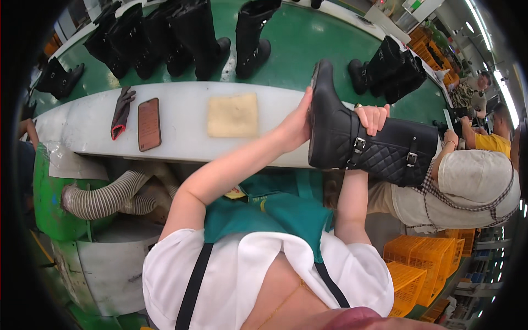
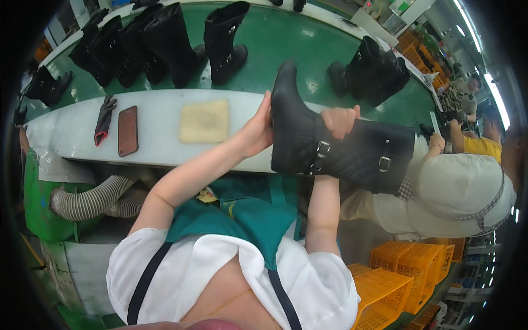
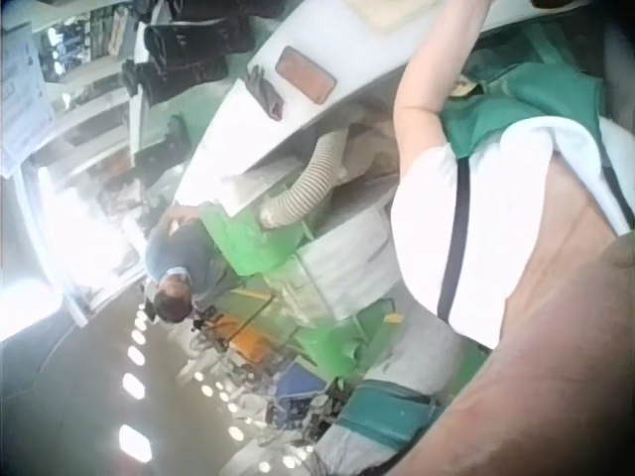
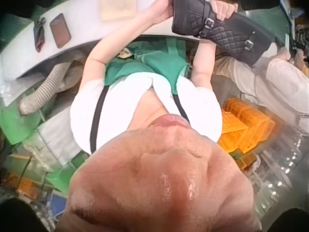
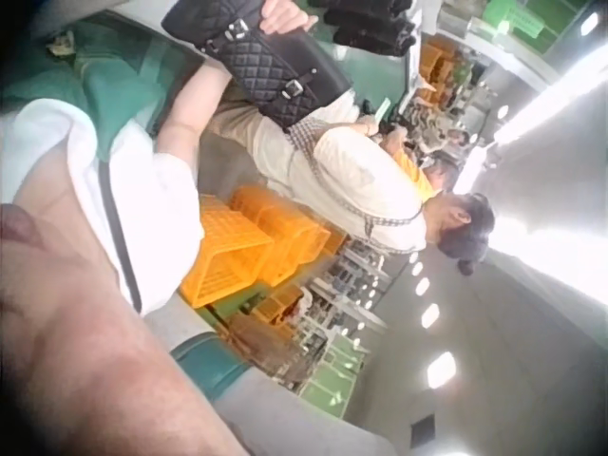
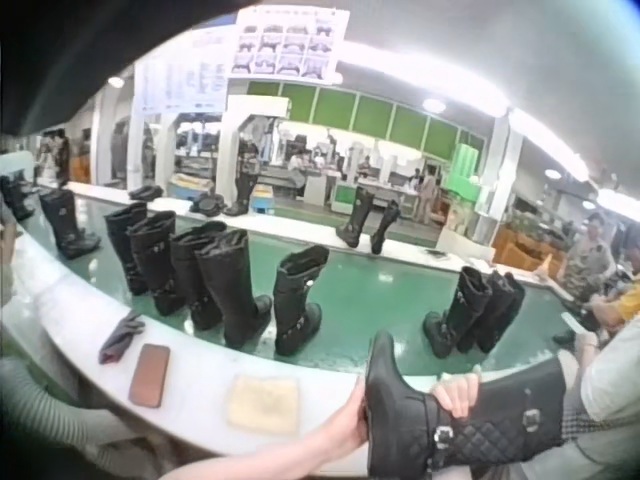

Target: The person picks up black boots from a green conveyor belt one by one, turns them over to inspect the soles, and wipes the exterior with a cloth. The person handles multiple boots sequentially, checking the interior and exterior surfaces before placing them back on the belt.

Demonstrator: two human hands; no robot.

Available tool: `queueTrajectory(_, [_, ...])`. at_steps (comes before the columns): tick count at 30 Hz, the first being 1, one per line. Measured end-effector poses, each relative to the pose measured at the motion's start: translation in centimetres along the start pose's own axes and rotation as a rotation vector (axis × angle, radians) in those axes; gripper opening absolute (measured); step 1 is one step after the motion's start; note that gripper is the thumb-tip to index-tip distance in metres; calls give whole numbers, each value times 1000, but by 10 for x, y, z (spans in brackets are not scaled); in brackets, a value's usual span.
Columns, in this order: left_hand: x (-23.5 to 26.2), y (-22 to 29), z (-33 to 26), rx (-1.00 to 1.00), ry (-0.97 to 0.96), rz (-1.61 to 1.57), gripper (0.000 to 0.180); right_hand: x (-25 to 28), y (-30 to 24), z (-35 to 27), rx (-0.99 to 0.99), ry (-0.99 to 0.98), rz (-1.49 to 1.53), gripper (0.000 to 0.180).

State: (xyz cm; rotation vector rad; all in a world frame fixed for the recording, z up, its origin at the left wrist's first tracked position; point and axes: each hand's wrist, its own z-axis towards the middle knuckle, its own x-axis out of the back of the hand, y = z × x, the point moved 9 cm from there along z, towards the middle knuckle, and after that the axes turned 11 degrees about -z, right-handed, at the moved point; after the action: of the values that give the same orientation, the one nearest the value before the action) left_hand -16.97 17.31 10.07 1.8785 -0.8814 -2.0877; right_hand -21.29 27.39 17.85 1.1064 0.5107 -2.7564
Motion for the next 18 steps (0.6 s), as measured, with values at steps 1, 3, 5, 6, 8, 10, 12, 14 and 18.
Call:
queueTrajectory(1, [5,-2,-3,0,-12,-10,79,1,2,1,0,49,-12,51])
queueTrajectory(3, [17,-2,-9,-2,-15,-30,79,6,7,4,-46,-69,-75,52])
queueTrajectory(5, [30,1,-13,-9,5,-48,79,10,17,4,-94,-121,-148,53])
queueTrajectory(6, [37,1,-12,-16,53,-64,79,13,19,4,-94,-136,-199,53])
queueTrajectory(8, [40,10,-8,-98,87,-52,80,19,21,5,-101,-159,-247,54])
queueTrajectory(10, [51,13,-2,-146,132,-53,81,22,27,7,-122,-213,-271,55])
queueTrajectory(12, [67,12,2,-145,189,-66,82,29,31,7,-116,-162,-310,55])
queueTrajectory(14, [75,12,2,-123,226,-13,82,36,34,4,-90,-45,-296,55])
queueTrajectory(18, [74,17,-7,-119,267,115,83,25,36,13,-112,-125,-356,57])
